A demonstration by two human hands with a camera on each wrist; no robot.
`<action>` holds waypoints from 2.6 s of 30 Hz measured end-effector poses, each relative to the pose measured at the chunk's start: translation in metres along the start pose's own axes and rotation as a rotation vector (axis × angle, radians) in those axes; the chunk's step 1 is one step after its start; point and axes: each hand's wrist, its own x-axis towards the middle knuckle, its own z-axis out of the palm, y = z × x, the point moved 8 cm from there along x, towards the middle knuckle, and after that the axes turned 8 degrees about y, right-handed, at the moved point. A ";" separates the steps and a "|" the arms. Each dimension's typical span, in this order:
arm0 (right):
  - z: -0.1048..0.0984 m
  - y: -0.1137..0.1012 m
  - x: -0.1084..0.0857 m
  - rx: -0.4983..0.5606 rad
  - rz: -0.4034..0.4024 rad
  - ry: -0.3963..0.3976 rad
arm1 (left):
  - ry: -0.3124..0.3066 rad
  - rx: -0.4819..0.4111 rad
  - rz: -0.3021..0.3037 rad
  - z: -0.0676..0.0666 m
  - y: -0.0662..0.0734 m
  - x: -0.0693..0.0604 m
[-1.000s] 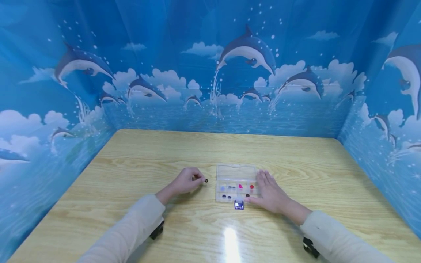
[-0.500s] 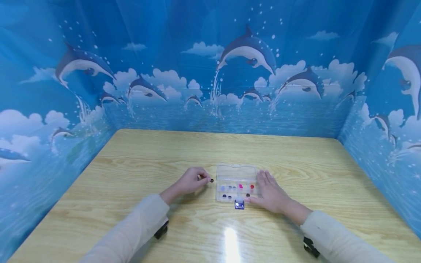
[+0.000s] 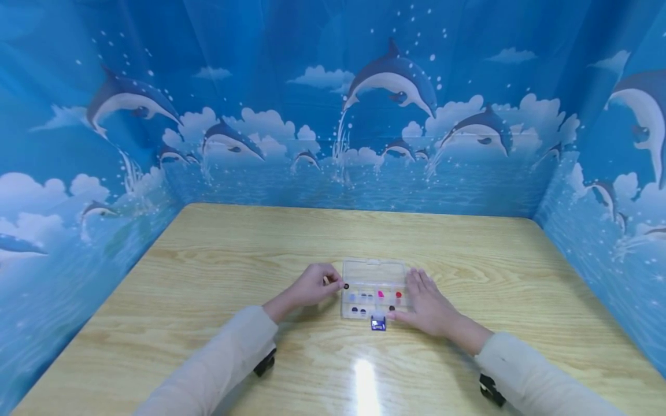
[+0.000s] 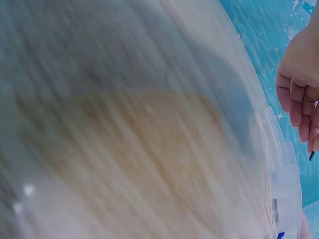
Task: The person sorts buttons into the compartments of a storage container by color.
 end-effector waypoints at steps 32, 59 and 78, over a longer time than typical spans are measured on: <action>-0.002 -0.002 -0.001 0.005 0.007 0.007 | -0.060 0.006 0.021 0.028 0.026 0.011; -0.003 -0.002 0.000 -0.002 -0.020 0.017 | -0.160 0.257 0.223 0.069 0.062 0.014; -0.003 -0.003 0.000 0.017 -0.022 0.011 | -0.131 0.407 0.380 0.076 0.072 0.013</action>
